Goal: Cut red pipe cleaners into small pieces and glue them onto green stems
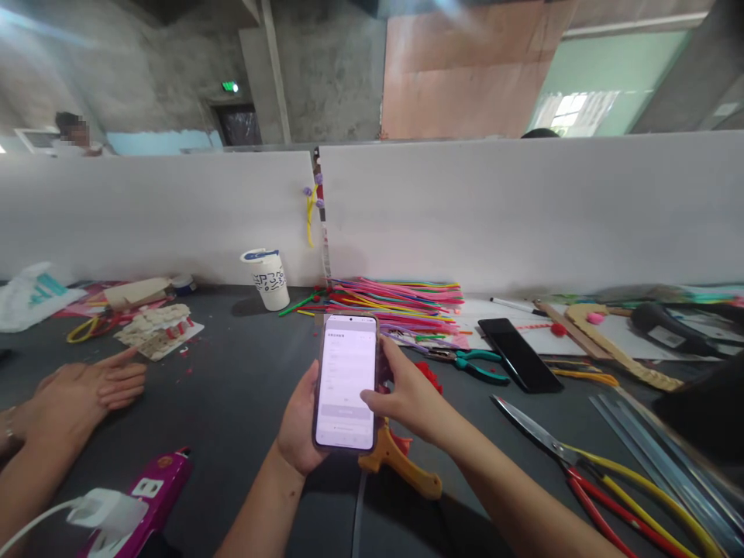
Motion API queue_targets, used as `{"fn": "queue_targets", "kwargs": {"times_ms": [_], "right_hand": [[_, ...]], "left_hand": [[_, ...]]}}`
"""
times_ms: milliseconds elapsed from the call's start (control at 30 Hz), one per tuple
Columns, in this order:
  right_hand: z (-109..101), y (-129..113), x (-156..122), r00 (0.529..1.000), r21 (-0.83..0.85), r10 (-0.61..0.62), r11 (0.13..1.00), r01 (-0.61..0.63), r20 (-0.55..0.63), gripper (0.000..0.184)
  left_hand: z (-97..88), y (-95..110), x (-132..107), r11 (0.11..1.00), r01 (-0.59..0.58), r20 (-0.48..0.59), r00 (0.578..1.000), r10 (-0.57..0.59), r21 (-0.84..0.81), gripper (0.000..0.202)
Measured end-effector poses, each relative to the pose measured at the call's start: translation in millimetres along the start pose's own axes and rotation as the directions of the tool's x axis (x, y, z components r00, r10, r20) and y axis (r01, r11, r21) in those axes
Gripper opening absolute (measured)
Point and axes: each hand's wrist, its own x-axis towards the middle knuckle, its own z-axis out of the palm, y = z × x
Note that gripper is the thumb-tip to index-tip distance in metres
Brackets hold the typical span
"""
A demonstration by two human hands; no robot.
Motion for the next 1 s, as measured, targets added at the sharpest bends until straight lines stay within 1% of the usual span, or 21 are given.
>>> {"fn": "queue_targets", "kwargs": {"times_ms": [33, 67, 100, 133, 167, 200, 233, 267, 300, 333, 367, 400, 500, 533, 600, 733, 767, 800, 900, 933, 1000], "right_hand": [[0, 0, -1, 1.0, -0.01, -0.008, 1.0, 0.008, -0.016, 0.058], [-1, -1, -2, 0.997, -0.045, -0.037, 0.998, 0.034, -0.064, 0.057], [-1, -1, -4, 0.987, -0.117, -0.097, 0.99, 0.082, -0.129, 0.053], [-1, -2, -7, 0.962, -0.226, -0.196, 0.962, 0.152, -0.188, 0.046], [-1, -2, -10, 0.921, -0.364, -0.322, 0.903, 0.229, -0.219, 0.037], [0, -3, -13, 0.875, -0.497, -0.445, 0.812, 0.305, -0.191, 0.03], [1, -3, -15, 0.832, -0.599, -0.542, 0.708, 0.376, -0.118, 0.025], [3, -4, -17, 0.806, -0.668, -0.59, 0.62, 0.412, -0.05, 0.024], [4, -5, -19, 0.792, -0.712, -0.611, 0.554, 0.431, 0.003, 0.024], [5, -5, -20, 0.785, -0.74, -0.619, 0.513, 0.435, 0.033, 0.025], [5, -5, -21, 0.78, -0.758, -0.625, 0.49, 0.43, 0.038, 0.025], [4, -5, -21, 0.767, -0.767, -0.64, 0.476, 0.431, 0.034, 0.024], [0, -2, -20, 0.705, -0.777, -0.709, 0.433, 0.457, 0.019, 0.02], [-1, -1, -20, 0.693, -0.78, -0.721, 0.422, 0.462, 0.021, 0.019], [-3, 0, -18, 0.698, -0.784, -0.715, 0.412, 0.465, 0.039, 0.02], [-2, 4, -16, 0.744, -0.787, -0.665, 0.43, 0.443, 0.056, 0.022], [-2, 5, -16, 0.748, -0.785, -0.662, 0.436, 0.441, 0.053, 0.022], [-2, 6, -16, 0.745, -0.78, -0.666, 0.44, 0.445, 0.049, 0.023], [-3, 5, -19, 0.715, -0.757, -0.699, 0.45, 0.473, 0.031, 0.023], [-3, 4, -21, 0.713, -0.749, -0.701, 0.454, 0.482, 0.034, 0.022], [1, 1, -23, 0.729, -0.734, -0.682, 0.464, 0.496, 0.062, 0.021]], "left_hand": [[-1.2, 1, 0, 1.0, 0.013, 0.005, 1.0, -0.013, -0.006, 0.051], [-2.4, 2, 0, 1.0, 0.028, 0.012, 1.0, -0.028, -0.01, 0.052], [-3.7, 2, 1, 0.999, 0.041, 0.02, 0.999, -0.041, -0.01, 0.054], [-5.2, 3, 1, 0.999, 0.047, 0.024, 0.999, -0.047, -0.008, 0.056], [-6.7, 3, 1, 0.999, 0.044, 0.023, 0.999, -0.044, -0.004, 0.057], [-8.3, 4, 1, 0.999, 0.035, 0.019, 0.999, -0.035, 0.001, 0.057], [-9.7, 4, 1, 1.0, 0.022, 0.013, 1.0, -0.022, 0.005, 0.056], [-11.0, 4, 1, 1.0, 0.01, 0.009, 1.0, -0.01, 0.008, 0.055], [-12.0, 5, 1, 1.0, 0.003, 0.006, 1.0, -0.003, 0.01, 0.054], [-12.7, 5, 1, 1.0, -0.001, 0.006, 1.0, 0.001, 0.011, 0.053], [-13.0, 5, 1, 1.0, -0.002, 0.013, 1.0, 0.002, 0.01, 0.053], [-13.0, 5, 1, 1.0, 0.004, 0.028, 1.0, -0.004, 0.009, 0.053], [-12.2, 6, 0, 1.0, 0.018, 0.086, 0.996, -0.018, 0.011, 0.058], [-12.0, 7, -1, 1.0, 0.02, 0.102, 0.995, -0.021, 0.011, 0.059], [-12.5, 7, -1, 1.0, 0.025, 0.117, 0.993, -0.026, 0.011, 0.059], [-15.7, 7, -1, 1.0, 0.016, 0.109, 0.994, -0.017, 0.007, 0.056], [-16.4, 7, -1, 1.0, 0.015, 0.109, 0.994, -0.016, 0.009, 0.056], [-16.9, 7, -1, 1.0, 0.017, 0.11, 0.994, -0.018, 0.011, 0.057], [-16.7, 7, -1, 0.999, 0.04, 0.096, 0.995, -0.042, 0.014, 0.06], [-16.0, 8, -1, 0.999, 0.032, 0.078, 0.996, -0.032, 0.008, 0.059], [-14.1, 7, -1, 1.0, -0.001, 0.036, 0.999, 0.001, -0.006, 0.055]]}}
